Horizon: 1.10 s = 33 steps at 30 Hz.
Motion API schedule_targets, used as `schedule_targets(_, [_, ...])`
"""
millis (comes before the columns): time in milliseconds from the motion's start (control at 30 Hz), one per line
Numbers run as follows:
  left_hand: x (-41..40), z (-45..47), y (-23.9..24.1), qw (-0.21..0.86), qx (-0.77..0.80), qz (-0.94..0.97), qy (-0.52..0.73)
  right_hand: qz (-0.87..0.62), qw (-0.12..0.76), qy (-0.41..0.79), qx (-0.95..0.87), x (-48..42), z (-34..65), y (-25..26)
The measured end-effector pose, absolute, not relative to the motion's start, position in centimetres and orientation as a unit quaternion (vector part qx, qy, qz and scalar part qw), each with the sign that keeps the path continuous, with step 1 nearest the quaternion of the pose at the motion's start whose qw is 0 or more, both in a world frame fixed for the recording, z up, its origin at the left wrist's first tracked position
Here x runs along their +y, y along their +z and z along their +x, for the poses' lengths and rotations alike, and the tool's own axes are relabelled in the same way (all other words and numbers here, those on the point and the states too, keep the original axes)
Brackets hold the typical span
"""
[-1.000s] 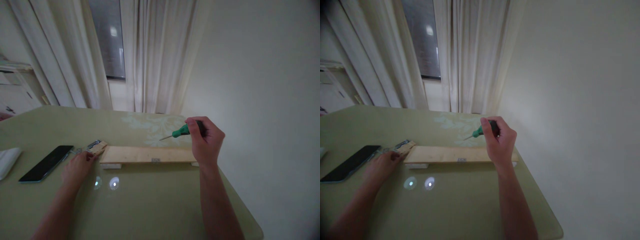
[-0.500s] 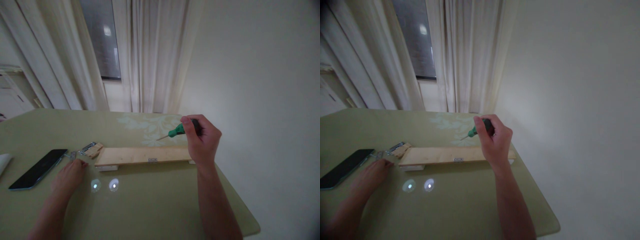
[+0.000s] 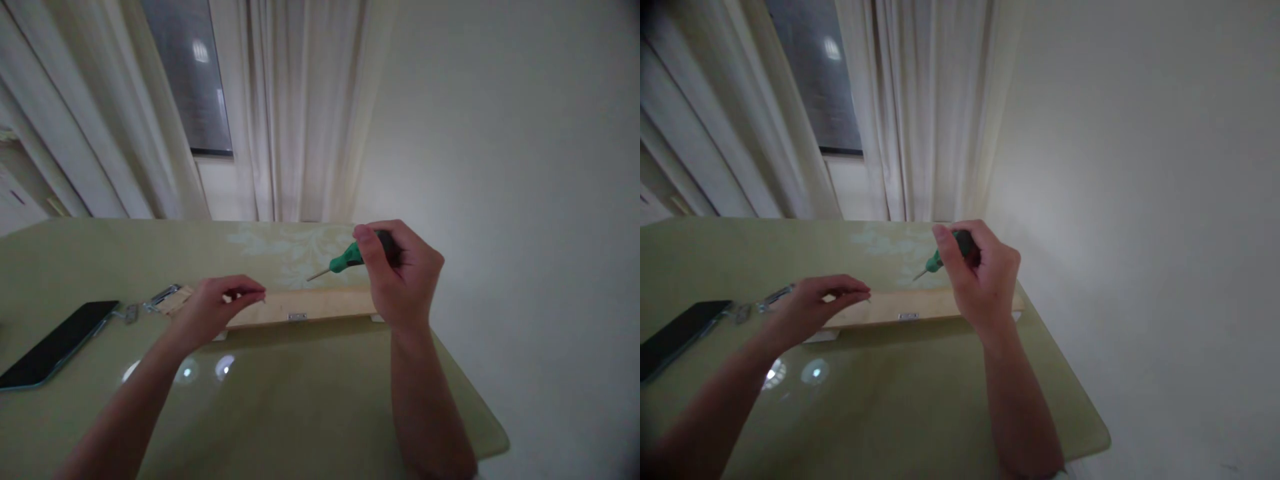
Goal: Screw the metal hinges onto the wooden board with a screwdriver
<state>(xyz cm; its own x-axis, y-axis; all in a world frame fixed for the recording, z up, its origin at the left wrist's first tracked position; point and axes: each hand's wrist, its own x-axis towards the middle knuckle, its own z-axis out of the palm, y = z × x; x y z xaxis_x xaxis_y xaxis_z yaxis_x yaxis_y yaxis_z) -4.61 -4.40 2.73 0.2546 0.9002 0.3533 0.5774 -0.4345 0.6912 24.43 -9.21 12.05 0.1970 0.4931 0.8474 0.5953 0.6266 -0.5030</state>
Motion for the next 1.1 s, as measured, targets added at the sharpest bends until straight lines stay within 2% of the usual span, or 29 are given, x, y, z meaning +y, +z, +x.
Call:
schedule_targets(100, [-2.0,-0.9,2.2,0.295,0.416,0.807,0.297,-0.435,0.627,-0.035,-0.646,-9.3,24.3,12.0])
schedule_targets(200, [-0.5,1.0,0.5,0.325,0.405,0.815,0.256,-0.436,0.619,-0.037,-0.652,-9.3,24.3,11.9])
schedule_targets(367, [0.1,1.1,-1.1,0.324,0.409,0.817,0.243,-0.441,0.612,-0.038,-0.655,-9.3,24.0,11.8])
schedule_targets(900, [0.6,0.7,-1.7,0.366,0.379,0.827,0.195,-0.442,0.591,-0.055,-0.673,-9.5,23.3,11.9])
schedule_targets(1100, [0.1,0.3,-1.6,0.35,0.379,0.836,0.189,-0.437,0.577,-0.03,-0.689,-9.3,23.2,11.7])
